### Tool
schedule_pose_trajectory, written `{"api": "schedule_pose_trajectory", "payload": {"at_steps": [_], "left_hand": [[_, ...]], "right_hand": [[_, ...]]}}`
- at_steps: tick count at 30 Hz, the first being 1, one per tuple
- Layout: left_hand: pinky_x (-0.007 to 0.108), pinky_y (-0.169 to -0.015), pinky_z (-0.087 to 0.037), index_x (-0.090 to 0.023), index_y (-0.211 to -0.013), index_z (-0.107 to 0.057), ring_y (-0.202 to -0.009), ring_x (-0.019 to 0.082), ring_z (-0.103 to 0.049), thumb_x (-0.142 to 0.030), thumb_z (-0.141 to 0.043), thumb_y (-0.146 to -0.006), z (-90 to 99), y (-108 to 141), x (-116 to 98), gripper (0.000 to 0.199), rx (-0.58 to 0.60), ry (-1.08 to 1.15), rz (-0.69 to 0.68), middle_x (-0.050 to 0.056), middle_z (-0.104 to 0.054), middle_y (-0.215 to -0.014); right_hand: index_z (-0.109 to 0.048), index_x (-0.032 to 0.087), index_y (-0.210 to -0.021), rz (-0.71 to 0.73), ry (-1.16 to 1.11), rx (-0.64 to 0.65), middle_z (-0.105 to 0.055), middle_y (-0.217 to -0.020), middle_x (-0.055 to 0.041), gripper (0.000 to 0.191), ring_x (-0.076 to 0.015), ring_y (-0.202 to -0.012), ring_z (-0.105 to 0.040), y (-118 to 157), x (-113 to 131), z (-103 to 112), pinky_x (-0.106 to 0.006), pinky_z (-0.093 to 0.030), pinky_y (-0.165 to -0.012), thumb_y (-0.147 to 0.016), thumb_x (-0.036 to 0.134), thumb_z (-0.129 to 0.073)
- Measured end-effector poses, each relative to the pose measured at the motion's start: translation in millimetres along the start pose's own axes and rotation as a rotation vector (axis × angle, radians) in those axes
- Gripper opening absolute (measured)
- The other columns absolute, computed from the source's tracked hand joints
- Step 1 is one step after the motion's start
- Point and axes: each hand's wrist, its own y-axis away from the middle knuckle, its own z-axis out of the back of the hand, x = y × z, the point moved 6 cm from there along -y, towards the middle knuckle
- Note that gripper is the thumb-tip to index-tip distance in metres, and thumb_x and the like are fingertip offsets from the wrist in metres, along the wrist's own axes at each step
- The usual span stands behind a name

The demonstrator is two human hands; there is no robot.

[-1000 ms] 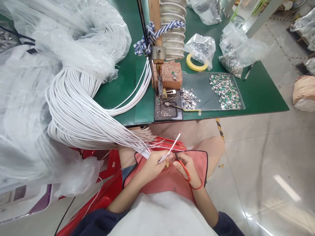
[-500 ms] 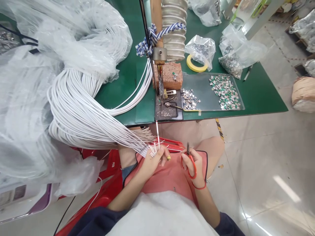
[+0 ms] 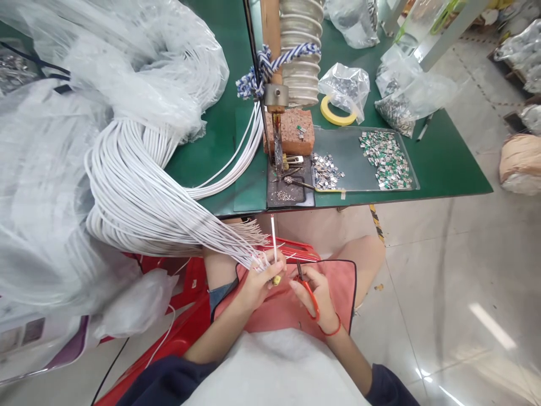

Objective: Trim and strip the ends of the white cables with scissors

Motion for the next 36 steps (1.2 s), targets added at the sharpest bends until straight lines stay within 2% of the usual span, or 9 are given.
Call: {"api": "schedule_pose_trajectory", "payload": {"at_steps": [3, 6, 10, 13, 16, 22, 29, 32, 36], "left_hand": [[0.023, -0.045, -0.017, -0.016, -0.074, -0.055, -0.044, 0.007, -0.024, -0.062, -0.053, -0.084, -1.2, 0, 6, 0.047, 0.056, -0.148, 0.047, -0.008, -0.033, -0.049], [0.024, -0.048, -0.021, -0.015, -0.074, -0.057, -0.048, 0.009, -0.027, -0.069, -0.037, -0.087, -9.6, 0, 11, 0.059, 0.176, -0.374, 0.108, -0.006, -0.034, -0.052], [0.024, -0.054, -0.029, -0.015, -0.07, -0.057, -0.055, 0.011, -0.036, -0.062, -0.032, -0.092, -23.9, 6, 13, 0.057, 0.343, -0.574, 0.173, -0.004, -0.04, -0.058], [0.024, -0.056, -0.032, -0.016, -0.066, -0.055, -0.058, 0.012, -0.04, -0.055, -0.035, -0.094, -30.6, 10, 11, 0.051, 0.402, -0.654, 0.192, -0.003, -0.045, -0.061], [0.023, -0.057, -0.033, -0.016, -0.066, -0.055, -0.06, 0.012, -0.042, -0.049, -0.037, -0.094, -32.5, 11, 9, 0.046, 0.413, -0.689, 0.189, -0.002, -0.048, -0.062], [0.023, -0.059, -0.033, -0.016, -0.067, -0.055, -0.061, 0.012, -0.044, -0.043, -0.041, -0.094, -31.1, 11, 12, 0.04, 0.434, -0.716, 0.21, -0.003, -0.05, -0.063], [0.023, -0.056, -0.031, -0.015, -0.068, -0.056, -0.06, 0.012, -0.042, -0.049, -0.039, -0.094, -35.5, 11, 10, 0.046, 0.484, -0.776, 0.173, -0.003, -0.048, -0.063], [0.023, -0.056, -0.031, -0.015, -0.07, -0.058, -0.06, 0.012, -0.042, -0.05, -0.039, -0.094, -36.4, 12, 9, 0.047, 0.487, -0.756, 0.166, -0.003, -0.048, -0.063], [0.024, -0.057, -0.032, -0.015, -0.071, -0.058, -0.061, 0.012, -0.042, -0.055, -0.039, -0.093, -33.1, 12, 9, 0.05, 0.464, -0.663, 0.181, -0.002, -0.047, -0.063]], "right_hand": [[-0.063, 0.018, -0.091, -0.016, -0.006, -0.054, -0.051, -0.057, 0.004, 0.022, -0.0094, -0.043, -0.04, -1, 2, 14, -0.023, -0.034, -0.042, -0.084, 0.038, -0.064], [-0.065, 0.017, -0.095, 0.002, -0.031, -0.13, -0.045, -0.049, 0.0064, 0.022, -0.0094, -0.041, -0.038, -3, 9, 34, -0.023, -0.033, -0.042, -0.087, 0.038, -0.061], [-0.065, 0.017, -0.096, 0.069, -0.071, -0.218, -0.044, -0.047, 0.007, 0.022, -0.0096, -0.041, -0.039, -4, 25, 56, -0.024, -0.033, -0.042, -0.087, 0.037, -0.062], [-0.062, 0.018, -0.085, 0.091, -0.076, -0.247, -0.045, -0.048, 0.0062, 0.017, -0.0098, -0.041, -0.04, -1, 35, 63, -0.025, -0.033, -0.043, -0.088, 0.035, -0.062], [-0.059, 0.019, -0.077, 0.115, -0.074, -0.232, -0.045, -0.048, 0.0057, 0.019, -0.0096, -0.041, -0.041, 1, 38, 63, -0.025, -0.034, -0.044, -0.089, 0.033, -0.06], [-0.062, 0.019, -0.089, 0.194, -0.051, -0.248, -0.046, -0.046, 0.0061, 0.015, -0.0107, -0.039, -0.043, 2, 37, 65, -0.026, -0.035, -0.041, -0.09, 0.033, -0.058], [-0.06, 0.02, -0.08, 0.254, 0.074, -0.28, -0.048, -0.046, 0.0054, 0.015, -0.0113, -0.039, -0.045, 7, 43, 70, -0.026, -0.039, -0.042, -0.091, 0.03, -0.057], [-0.06, 0.02, -0.08, 0.251, 0.165, -0.227, -0.049, -0.049, 0.0048, 0.015, -0.011, -0.041, -0.046, 10, 42, 65, -0.026, -0.039, -0.044, -0.092, 0.027, -0.055], [-0.06, 0.019, -0.076, 0.28, 0.28, -0.111, -0.05, -0.052, 0.0039, 0.016, -0.0108, -0.044, -0.045, 9, 44, 48, -0.025, -0.038, -0.046, -0.091, 0.025, -0.055]]}}
